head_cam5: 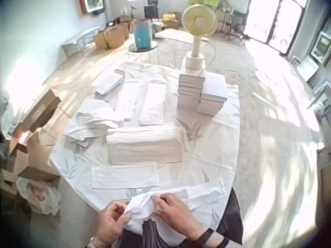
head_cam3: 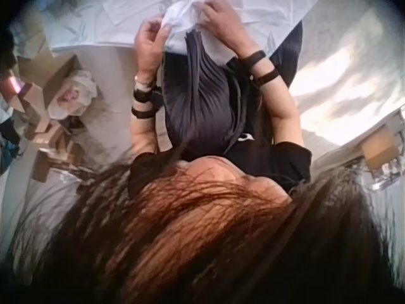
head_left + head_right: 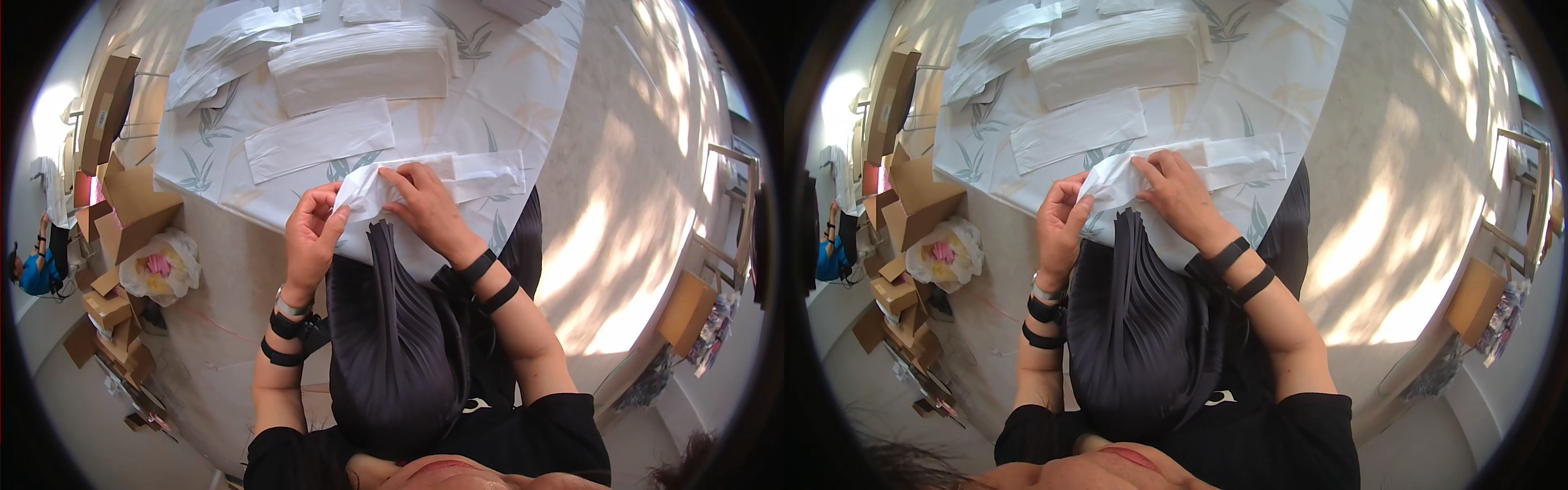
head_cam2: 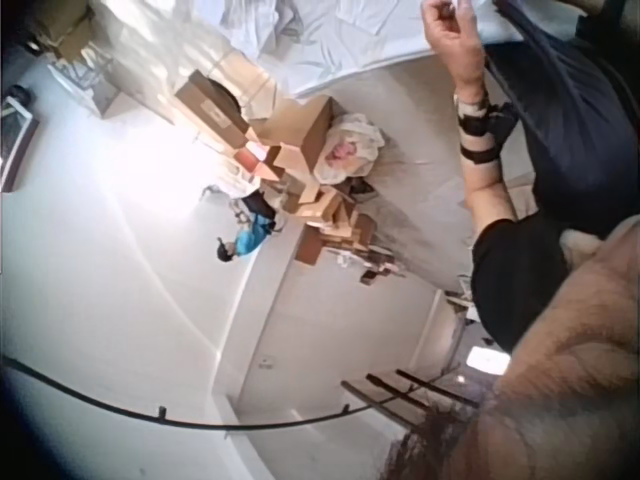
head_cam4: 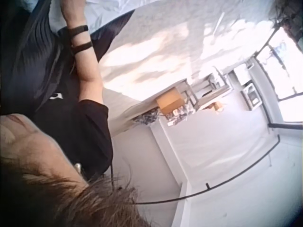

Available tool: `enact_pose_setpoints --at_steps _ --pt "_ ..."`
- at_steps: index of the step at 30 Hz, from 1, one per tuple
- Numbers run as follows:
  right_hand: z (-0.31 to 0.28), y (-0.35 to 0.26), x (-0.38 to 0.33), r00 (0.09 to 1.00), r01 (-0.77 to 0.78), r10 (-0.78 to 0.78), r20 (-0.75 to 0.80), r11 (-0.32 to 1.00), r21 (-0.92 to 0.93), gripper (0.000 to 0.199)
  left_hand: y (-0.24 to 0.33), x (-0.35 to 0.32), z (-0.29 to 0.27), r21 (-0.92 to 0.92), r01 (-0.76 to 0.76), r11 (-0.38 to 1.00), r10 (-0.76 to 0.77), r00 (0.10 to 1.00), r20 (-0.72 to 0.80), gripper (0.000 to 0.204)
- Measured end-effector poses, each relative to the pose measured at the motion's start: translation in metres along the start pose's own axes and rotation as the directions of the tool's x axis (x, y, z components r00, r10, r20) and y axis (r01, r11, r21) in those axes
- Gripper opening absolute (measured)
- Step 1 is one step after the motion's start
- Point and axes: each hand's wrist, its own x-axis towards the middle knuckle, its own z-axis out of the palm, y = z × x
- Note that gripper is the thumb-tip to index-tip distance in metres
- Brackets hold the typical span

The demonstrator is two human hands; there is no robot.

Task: Folding white paper or fabric strips into small rectangles on a table.

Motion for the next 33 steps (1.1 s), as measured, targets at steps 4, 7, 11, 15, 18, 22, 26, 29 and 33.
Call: enact_pose_setpoints --at_steps 4,7,11,15,18,22,26,29,33 --pt "-0.001 -0.001 0.001 1.000 -0.004 0.004 -0.002 1.000 -0.001 0.063 0.005 0.010 0.011 -0.019 0.012 1.000 -0.009 0.993 0.120 0.012" --pt "-0.001 -0.002 0.002 1.000 -0.001 0.001 -0.004 1.000 -0.018 0.062 0.006 0.017 0.017 0.033 -0.032 0.999 0.026 0.985 0.169 0.010" --pt "-0.001 -0.001 0.003 1.000 0.017 -0.018 -0.003 1.000 -0.026 0.063 0.001 0.025 0.022 0.060 -0.062 0.996 0.049 0.979 0.199 0.009" --pt "-0.009 0.000 -0.001 1.000 -0.024 0.024 0.008 0.997 0.070 0.073 0.000 0.030 0.032 0.067 -0.037 0.997 0.021 0.975 0.223 0.012" --pt "-0.033 -0.005 -0.010 0.992 -0.120 0.123 -0.002 0.972 0.202 0.080 0.000 0.033 0.033 0.130 -0.023 0.991 -0.014 0.962 0.274 0.013" --pt "-0.057 -0.007 -0.020 0.959 -0.267 0.284 0.009 0.890 0.369 0.083 0.001 0.035 0.034 0.179 -0.010 0.984 -0.064 0.914 0.400 0.019" --pt "-0.055 -0.004 -0.021 0.897 -0.418 0.442 -0.020 0.860 0.292 0.074 -0.005 0.035 0.035 0.119 0.087 0.989 -0.129 0.903 0.410 0.031" --pt "-0.046 -0.001 -0.020 0.899 -0.389 0.418 -0.131 0.900 0.197 0.059 0.002 0.038 0.029 -0.018 0.192 0.981 -0.171 0.909 0.379 0.033" --pt "-0.044 -0.005 -0.019 0.905 -0.352 0.373 -0.204 0.926 0.134 0.049 -0.007 0.045 0.006 0.233 -0.134 0.963 0.091 0.979 0.185 0.039"
